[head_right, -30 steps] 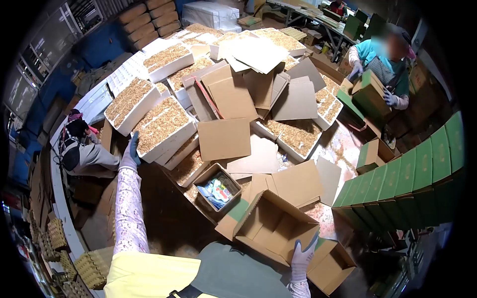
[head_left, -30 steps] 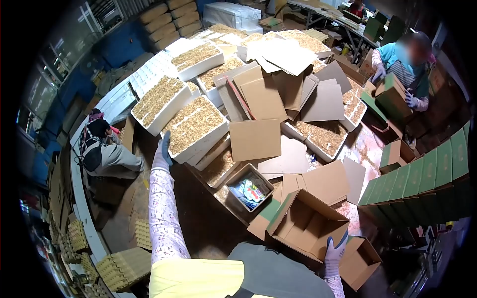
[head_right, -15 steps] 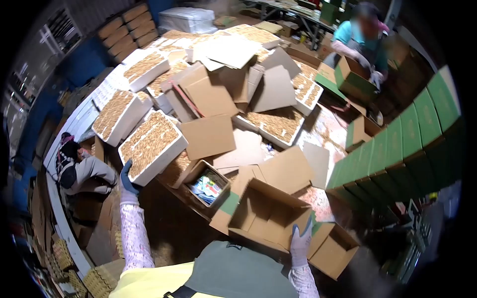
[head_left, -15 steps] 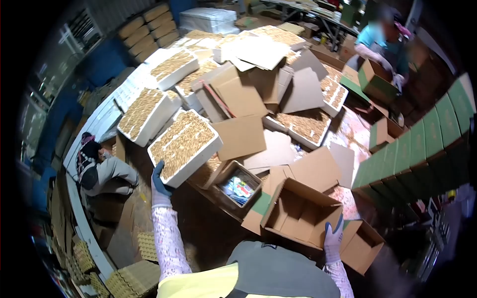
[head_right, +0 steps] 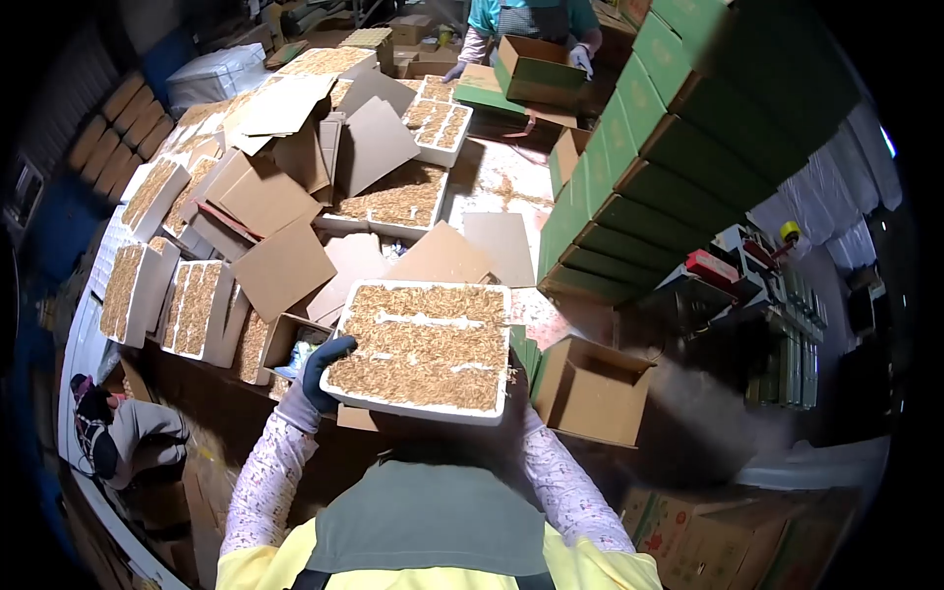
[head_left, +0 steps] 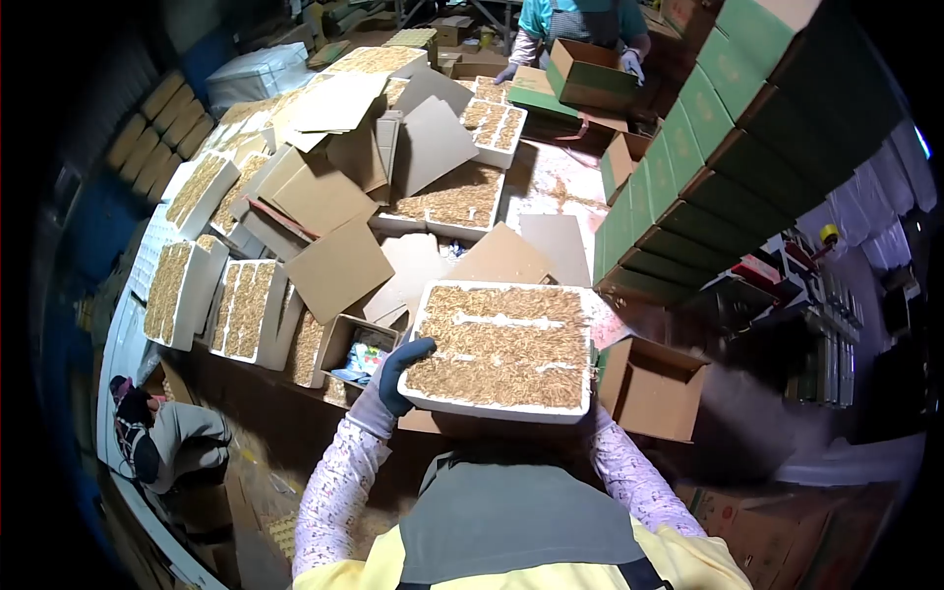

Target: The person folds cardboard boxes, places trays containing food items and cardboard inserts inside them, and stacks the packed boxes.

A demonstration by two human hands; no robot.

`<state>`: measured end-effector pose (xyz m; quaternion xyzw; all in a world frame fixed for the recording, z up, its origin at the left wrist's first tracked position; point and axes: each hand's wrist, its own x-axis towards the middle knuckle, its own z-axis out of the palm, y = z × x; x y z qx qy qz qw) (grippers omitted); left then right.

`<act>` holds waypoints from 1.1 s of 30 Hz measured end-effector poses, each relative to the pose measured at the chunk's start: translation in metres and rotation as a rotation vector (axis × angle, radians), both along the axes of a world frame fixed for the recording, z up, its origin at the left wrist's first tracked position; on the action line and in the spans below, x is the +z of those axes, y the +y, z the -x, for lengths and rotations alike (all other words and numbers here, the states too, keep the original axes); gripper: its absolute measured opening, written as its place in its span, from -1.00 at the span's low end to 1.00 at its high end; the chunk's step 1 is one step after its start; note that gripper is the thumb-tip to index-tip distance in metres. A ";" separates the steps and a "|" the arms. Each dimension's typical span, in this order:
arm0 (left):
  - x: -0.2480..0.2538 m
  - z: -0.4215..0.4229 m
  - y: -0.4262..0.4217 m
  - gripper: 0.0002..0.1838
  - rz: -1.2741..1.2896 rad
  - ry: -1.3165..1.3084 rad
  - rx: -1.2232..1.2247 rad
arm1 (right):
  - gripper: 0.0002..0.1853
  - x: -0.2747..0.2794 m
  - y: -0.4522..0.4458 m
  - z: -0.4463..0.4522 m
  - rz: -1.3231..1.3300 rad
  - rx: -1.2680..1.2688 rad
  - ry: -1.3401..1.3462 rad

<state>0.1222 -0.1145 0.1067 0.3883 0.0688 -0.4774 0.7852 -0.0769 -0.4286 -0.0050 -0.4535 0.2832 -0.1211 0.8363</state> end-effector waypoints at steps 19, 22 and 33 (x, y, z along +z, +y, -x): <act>0.001 0.065 -0.019 -0.69 -1.197 -1.759 -0.052 | -0.25 0.067 -0.018 -0.312 1.977 1.097 0.155; 0.016 0.046 0.008 -0.67 -1.190 -1.756 0.118 | -0.13 0.023 -0.009 -0.365 2.133 1.389 0.392; -0.136 -0.112 0.058 -0.80 -1.591 -1.061 -0.601 | -0.59 0.132 -0.065 -0.328 1.941 1.280 0.296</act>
